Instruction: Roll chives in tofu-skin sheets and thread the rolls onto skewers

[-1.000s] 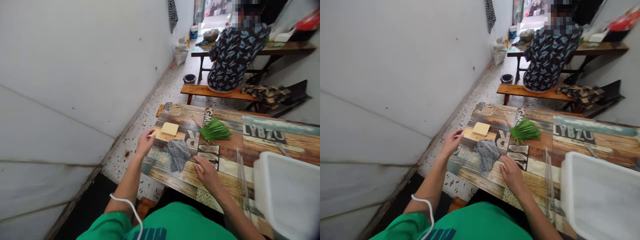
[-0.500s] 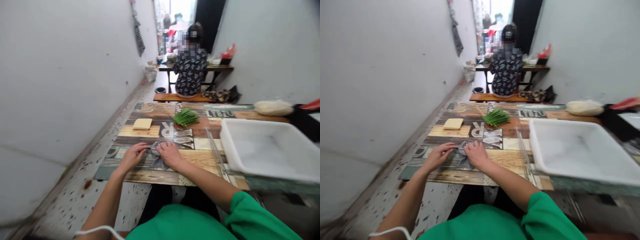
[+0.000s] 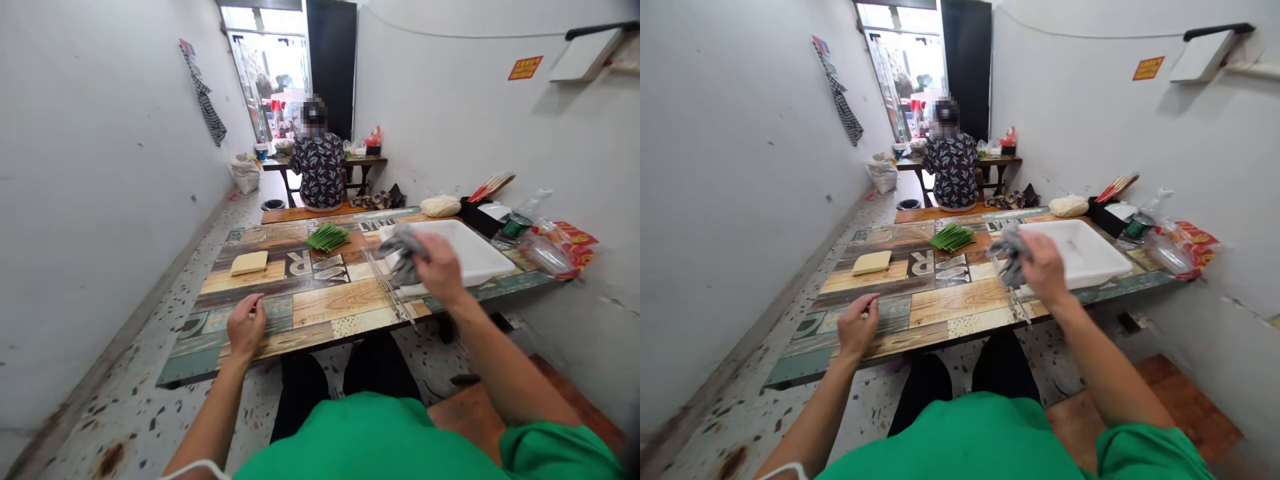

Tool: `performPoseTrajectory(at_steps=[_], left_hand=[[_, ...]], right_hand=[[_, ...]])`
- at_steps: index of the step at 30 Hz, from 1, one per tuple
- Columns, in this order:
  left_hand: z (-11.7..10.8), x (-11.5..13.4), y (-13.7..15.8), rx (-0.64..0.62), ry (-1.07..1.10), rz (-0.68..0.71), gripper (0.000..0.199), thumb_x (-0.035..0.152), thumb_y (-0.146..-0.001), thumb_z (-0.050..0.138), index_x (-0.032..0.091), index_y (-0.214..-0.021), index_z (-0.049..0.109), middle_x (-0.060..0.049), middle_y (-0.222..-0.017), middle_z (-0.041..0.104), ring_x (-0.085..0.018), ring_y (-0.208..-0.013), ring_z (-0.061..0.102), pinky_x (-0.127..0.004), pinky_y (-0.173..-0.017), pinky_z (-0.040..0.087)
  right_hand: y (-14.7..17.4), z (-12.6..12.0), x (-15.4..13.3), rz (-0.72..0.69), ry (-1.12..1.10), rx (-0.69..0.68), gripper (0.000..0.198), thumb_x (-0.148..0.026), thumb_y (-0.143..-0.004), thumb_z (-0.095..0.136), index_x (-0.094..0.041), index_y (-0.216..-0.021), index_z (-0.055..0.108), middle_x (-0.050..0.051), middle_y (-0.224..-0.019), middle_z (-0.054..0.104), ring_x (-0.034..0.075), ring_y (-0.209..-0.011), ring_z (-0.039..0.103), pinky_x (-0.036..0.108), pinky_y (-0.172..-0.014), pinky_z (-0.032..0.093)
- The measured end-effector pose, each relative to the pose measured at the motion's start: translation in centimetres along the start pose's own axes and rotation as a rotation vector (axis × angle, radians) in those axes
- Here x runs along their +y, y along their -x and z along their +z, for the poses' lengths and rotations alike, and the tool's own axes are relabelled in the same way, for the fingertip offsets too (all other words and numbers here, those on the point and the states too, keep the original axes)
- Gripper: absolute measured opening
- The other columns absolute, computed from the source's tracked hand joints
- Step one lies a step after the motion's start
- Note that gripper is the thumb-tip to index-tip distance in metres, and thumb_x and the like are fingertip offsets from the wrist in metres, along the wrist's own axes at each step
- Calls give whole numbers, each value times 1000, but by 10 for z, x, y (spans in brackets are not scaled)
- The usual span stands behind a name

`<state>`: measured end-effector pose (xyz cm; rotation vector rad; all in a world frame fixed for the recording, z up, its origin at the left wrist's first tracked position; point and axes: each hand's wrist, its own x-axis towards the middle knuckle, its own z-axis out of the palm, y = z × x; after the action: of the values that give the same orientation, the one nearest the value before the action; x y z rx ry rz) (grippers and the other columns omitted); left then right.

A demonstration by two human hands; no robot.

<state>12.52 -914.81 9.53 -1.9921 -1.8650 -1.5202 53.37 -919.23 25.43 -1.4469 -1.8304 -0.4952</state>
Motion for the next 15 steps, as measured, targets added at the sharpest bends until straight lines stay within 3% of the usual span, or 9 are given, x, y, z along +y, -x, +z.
performPoseTrajectory(at_steps=[2, 4, 6, 9, 12, 15], left_hand=[[4, -3, -1, 45, -4, -8, 31, 32, -85, 46, 17, -92, 71, -10, -99, 74, -21, -86, 69, -34, -85, 53], [7, -6, -2, 64, -8, -13, 30, 30, -84, 46, 17, -92, 71, -11, -100, 73, -22, -89, 68, -35, -86, 53], [8, -8, -1, 68, -15, -22, 29, 30, -84, 46, 17, -92, 71, -11, -100, 73, -22, -90, 68, -36, -86, 53], [8, -11, 2, 90, -39, -55, 29, 30, -85, 45, 17, -92, 71, -11, -100, 73, -22, -92, 68, -36, -87, 53], [7, -12, 3, 89, -62, -66, 29, 29, -86, 45, 17, -91, 71, -10, -101, 73, -22, -94, 68, -36, -89, 53], [7, -11, 3, 42, -58, -38, 29, 29, -86, 45, 17, -92, 71, -10, -102, 72, -22, -96, 68, -36, -90, 53]], right_hand=[[-23, -16, 21, 31, 72, 126, 44, -21, -92, 41, -18, -135, 52, 12, -117, 60, 26, -106, 53, 43, -93, 45], [-37, -12, 28, -14, 137, 118, 45, -22, -92, 41, -18, -136, 52, 12, -117, 60, 27, -107, 52, 43, -91, 44], [-34, 8, 22, -153, 214, -45, 42, -19, -91, 44, -19, -131, 56, 12, -116, 61, 27, -105, 51, 41, -89, 43], [-3, 42, 13, -344, 367, -320, 34, -12, -87, 47, -20, -114, 67, 13, -115, 63, 27, -104, 50, 40, -85, 41], [23, 60, 29, -334, 493, -370, 32, -9, -85, 48, -20, -107, 69, 14, -125, 61, 32, -113, 46, 43, -85, 38], [25, 60, 65, -331, 552, -396, 34, -10, -86, 47, -21, -111, 68, 14, -129, 58, 32, -113, 46, 40, -79, 37]])
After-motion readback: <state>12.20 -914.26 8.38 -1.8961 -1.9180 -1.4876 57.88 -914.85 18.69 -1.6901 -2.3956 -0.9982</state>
